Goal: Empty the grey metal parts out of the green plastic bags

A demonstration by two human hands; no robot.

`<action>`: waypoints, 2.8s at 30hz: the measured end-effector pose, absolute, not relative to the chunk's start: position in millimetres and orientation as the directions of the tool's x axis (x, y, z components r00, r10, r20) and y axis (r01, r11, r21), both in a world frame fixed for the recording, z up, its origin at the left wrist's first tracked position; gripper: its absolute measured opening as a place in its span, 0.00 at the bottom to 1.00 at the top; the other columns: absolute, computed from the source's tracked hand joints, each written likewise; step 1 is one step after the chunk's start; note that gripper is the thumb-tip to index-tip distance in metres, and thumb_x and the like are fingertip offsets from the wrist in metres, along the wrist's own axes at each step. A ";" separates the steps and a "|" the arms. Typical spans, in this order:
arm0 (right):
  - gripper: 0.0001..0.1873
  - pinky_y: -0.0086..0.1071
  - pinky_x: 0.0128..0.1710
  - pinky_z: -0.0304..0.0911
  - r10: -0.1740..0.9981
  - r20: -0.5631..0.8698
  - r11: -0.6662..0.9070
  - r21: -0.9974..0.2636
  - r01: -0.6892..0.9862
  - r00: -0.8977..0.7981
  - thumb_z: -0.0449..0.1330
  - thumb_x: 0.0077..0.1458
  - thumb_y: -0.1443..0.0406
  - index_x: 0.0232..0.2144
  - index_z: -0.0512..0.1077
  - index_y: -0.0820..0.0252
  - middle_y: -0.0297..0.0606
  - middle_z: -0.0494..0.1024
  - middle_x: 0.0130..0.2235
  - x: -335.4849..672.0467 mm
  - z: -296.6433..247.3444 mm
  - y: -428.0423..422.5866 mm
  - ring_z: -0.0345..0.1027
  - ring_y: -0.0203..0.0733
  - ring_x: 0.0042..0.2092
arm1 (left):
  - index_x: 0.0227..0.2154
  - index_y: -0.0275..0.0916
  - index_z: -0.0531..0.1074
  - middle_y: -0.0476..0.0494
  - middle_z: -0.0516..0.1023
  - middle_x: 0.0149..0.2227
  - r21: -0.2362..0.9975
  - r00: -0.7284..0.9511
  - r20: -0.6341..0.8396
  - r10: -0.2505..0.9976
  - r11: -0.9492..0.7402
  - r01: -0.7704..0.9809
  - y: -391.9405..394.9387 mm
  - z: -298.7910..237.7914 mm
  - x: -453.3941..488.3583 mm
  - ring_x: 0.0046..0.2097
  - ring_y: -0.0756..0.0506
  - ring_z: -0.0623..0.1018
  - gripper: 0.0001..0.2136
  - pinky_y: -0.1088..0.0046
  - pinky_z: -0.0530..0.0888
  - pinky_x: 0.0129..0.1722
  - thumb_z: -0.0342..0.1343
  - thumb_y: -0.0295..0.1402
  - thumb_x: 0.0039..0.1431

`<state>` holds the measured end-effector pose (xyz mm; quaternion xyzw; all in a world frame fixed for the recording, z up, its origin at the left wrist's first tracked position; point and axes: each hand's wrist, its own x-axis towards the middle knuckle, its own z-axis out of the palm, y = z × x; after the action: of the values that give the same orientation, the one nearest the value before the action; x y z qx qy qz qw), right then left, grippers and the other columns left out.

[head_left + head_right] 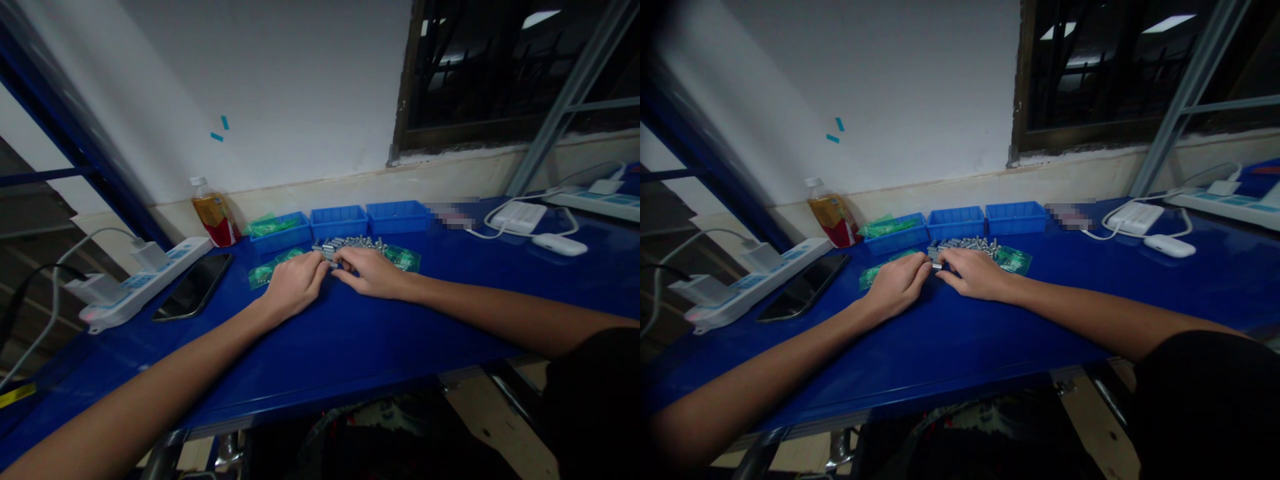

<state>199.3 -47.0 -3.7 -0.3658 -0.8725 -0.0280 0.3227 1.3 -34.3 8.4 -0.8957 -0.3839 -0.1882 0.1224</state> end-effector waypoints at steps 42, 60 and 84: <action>0.08 0.32 0.35 0.59 0.595 0.619 0.707 -0.099 0.700 -0.513 0.56 0.55 0.62 0.34 0.66 0.61 0.39 0.72 0.33 195.9 -3.3 -49.2 0.66 0.40 0.34 | 0.37 0.38 0.64 0.44 0.74 0.34 0.067 0.670 0.418 0.613 -0.756 0.651 -37.0 8.9 3.0 0.36 0.46 0.74 0.11 0.71 0.69 0.37 0.39 0.36 0.66; 0.07 0.31 0.35 0.60 0.613 0.607 0.739 -0.216 0.638 -0.506 0.51 0.59 0.63 0.35 0.66 0.61 0.37 0.69 0.31 198.9 -1.0 -47.3 0.64 0.38 0.33 | 0.43 0.39 0.63 0.43 0.75 0.36 -0.009 0.652 0.423 0.629 -0.717 0.697 -34.0 6.7 0.9 0.38 0.45 0.75 0.12 0.70 0.70 0.36 0.38 0.38 0.66; 0.05 0.30 0.34 0.56 0.578 0.613 0.772 -0.197 0.605 -0.539 0.54 0.55 0.64 0.28 0.64 0.60 0.35 0.66 0.28 201.6 2.4 -45.8 0.60 0.36 0.31 | 0.43 0.37 0.65 0.41 0.72 0.40 -0.067 0.712 0.413 0.568 -0.761 0.645 -33.1 6.1 2.4 0.41 0.44 0.70 0.14 0.66 0.68 0.43 0.36 0.37 0.67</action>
<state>201.6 -45.8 2.4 -0.3373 -0.8769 -0.0194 0.3418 2.4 -33.1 6.1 -0.9194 -0.3299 -0.1876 0.1035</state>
